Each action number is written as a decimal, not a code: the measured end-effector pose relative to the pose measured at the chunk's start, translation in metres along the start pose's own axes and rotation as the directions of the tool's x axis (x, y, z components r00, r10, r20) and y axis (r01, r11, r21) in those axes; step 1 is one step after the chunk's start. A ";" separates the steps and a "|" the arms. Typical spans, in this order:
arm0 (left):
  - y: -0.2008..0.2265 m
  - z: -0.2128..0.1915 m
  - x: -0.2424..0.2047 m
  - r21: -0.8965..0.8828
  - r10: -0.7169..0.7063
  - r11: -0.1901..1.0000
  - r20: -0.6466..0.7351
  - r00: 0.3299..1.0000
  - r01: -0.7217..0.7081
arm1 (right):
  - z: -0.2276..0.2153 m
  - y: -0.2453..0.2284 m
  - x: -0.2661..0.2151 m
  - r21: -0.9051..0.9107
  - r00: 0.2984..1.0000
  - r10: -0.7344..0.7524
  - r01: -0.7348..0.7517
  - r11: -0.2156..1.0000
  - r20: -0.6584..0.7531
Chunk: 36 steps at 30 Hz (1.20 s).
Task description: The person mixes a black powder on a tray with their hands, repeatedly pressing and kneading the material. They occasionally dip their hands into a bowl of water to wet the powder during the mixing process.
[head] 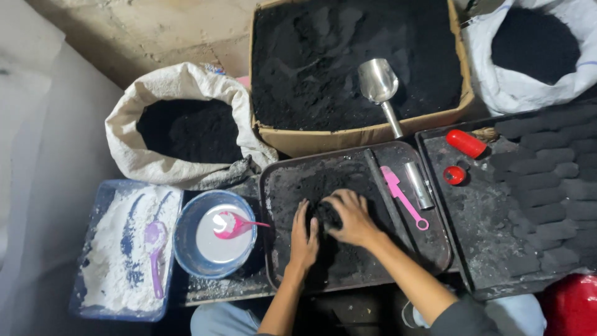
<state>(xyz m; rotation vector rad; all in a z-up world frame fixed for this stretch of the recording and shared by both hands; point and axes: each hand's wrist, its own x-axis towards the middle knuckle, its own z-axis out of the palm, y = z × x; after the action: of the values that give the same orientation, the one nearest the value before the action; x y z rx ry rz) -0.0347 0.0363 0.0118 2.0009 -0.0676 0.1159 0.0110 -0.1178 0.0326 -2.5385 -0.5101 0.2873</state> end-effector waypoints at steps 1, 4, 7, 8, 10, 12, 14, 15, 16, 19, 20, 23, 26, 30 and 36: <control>0.003 0.003 -0.009 -0.002 -0.003 1.000 -0.001 1.000 0.003 | 0.000 0.010 0.004 -0.001 1.000 0.000 0.000 1.000 0.004; 0.014 0.015 -0.031 0.015 -0.023 1.000 -0.125 0.992 0.025 | 0.004 0.042 0.026 0.280 0.986 0.118 -0.081 0.957 -0.118; 0.027 0.031 -0.048 0.107 -0.037 0.993 -0.135 0.990 0.052 | 0.017 0.064 0.063 0.377 0.972 -0.056 0.142 0.915 -0.229; 0.032 0.036 -0.051 0.180 -0.134 0.973 -0.061 0.989 0.143 | 0.021 0.063 0.074 0.403 0.984 -0.107 0.156 0.902 -0.141; 0.034 0.046 -0.051 0.259 -0.237 0.939 0.004 0.971 0.228 | 0.025 0.055 0.084 0.431 0.986 -0.161 0.167 0.887 -0.051; 0.028 0.056 -0.047 0.256 -0.223 0.937 -0.080 0.971 0.237 | 0.028 0.041 0.082 0.455 0.954 -0.294 0.238 0.858 0.056; 0.023 0.056 -0.038 0.173 -0.184 0.963 -0.141 0.973 0.207 | 0.028 0.036 0.061 0.439 0.940 -0.335 0.272 0.856 0.071; 0.020 0.056 -0.030 0.092 -0.142 0.982 -0.212 0.967 0.164 | 0.027 0.034 0.054 0.420 0.920 -0.383 0.316 0.851 0.083; 0.010 0.055 -0.024 0.088 -0.138 0.983 -0.212 0.968 0.159 | 0.014 0.022 0.041 0.415 0.921 -0.382 0.317 0.853 0.082; -0.010 0.046 -0.013 -0.098 -0.041 0.995 -0.276 0.960 0.015 | 0.002 0.002 -0.003 0.443 0.942 -0.334 0.310 0.841 -0.027; -0.011 0.038 -0.009 -0.059 0.020 0.998 -0.282 0.959 -0.038 | 0.012 0.006 -0.015 0.177 0.953 -0.301 0.302 0.937 -0.031; -0.020 0.018 0.011 0.066 0.109 0.993 -0.236 0.966 -0.096 | 0.033 0.003 -0.041 -0.216 0.966 -0.243 0.220 0.951 -0.086; -0.026 0.010 0.022 0.099 0.075 0.993 -0.083 0.994 -0.067 | 0.027 -0.021 -0.044 -0.315 0.995 -0.093 0.084 0.945 -0.016; -0.006 0.013 0.033 0.219 -0.012 0.975 0.175 0.985 -0.027 | 0.041 -0.027 -0.022 -0.265 0.984 0.132 -0.096 0.959 0.123; -0.013 0.015 0.039 0.295 0.071 0.948 0.158 0.985 -0.116 | 0.085 0.015 -0.003 -0.273 0.991 0.040 -0.004 0.962 0.127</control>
<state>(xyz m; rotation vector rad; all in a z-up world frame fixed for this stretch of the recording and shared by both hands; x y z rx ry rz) 0.0060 0.0285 -0.0017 2.3128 -0.2528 0.0415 -0.0128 -0.0923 -0.0464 -2.8067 -0.6080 0.4204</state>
